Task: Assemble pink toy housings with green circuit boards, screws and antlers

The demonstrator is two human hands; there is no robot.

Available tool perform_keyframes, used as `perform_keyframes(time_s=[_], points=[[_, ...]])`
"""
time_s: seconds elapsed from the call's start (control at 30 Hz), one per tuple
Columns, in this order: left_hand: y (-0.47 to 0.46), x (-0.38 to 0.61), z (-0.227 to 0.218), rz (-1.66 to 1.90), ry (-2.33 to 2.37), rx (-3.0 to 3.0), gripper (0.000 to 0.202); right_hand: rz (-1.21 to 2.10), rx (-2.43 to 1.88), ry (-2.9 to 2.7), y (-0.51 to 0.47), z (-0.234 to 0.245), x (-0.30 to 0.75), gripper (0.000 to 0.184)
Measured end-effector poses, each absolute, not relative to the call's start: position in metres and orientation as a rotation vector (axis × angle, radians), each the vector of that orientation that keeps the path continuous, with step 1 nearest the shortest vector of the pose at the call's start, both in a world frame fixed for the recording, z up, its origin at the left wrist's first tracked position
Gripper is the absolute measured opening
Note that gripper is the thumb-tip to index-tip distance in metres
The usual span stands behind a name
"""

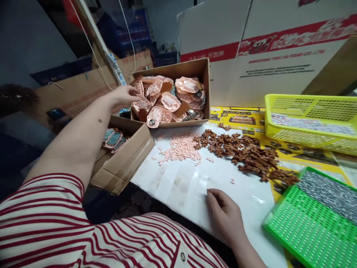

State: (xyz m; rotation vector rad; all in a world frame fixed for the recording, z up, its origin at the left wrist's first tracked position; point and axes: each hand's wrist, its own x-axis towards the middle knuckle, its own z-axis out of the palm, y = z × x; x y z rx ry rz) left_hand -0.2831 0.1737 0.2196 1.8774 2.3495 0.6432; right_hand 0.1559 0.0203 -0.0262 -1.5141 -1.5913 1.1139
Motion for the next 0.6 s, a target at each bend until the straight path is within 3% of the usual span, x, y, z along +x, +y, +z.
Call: perform_keyframes(time_s=[0.47, 0.6], points=[[0.243, -0.141, 0.187, 0.450, 2.296, 2.121, 0.050, 0.734, -1.475, -2.088, 0.009, -0.031, 0.144, 0.045], [0.272, -0.132, 0.181, 0.470, 2.431, 2.114, 0.063, 0.697, -1.496, -2.110, 0.013, -0.037, 0.140, 0.041]])
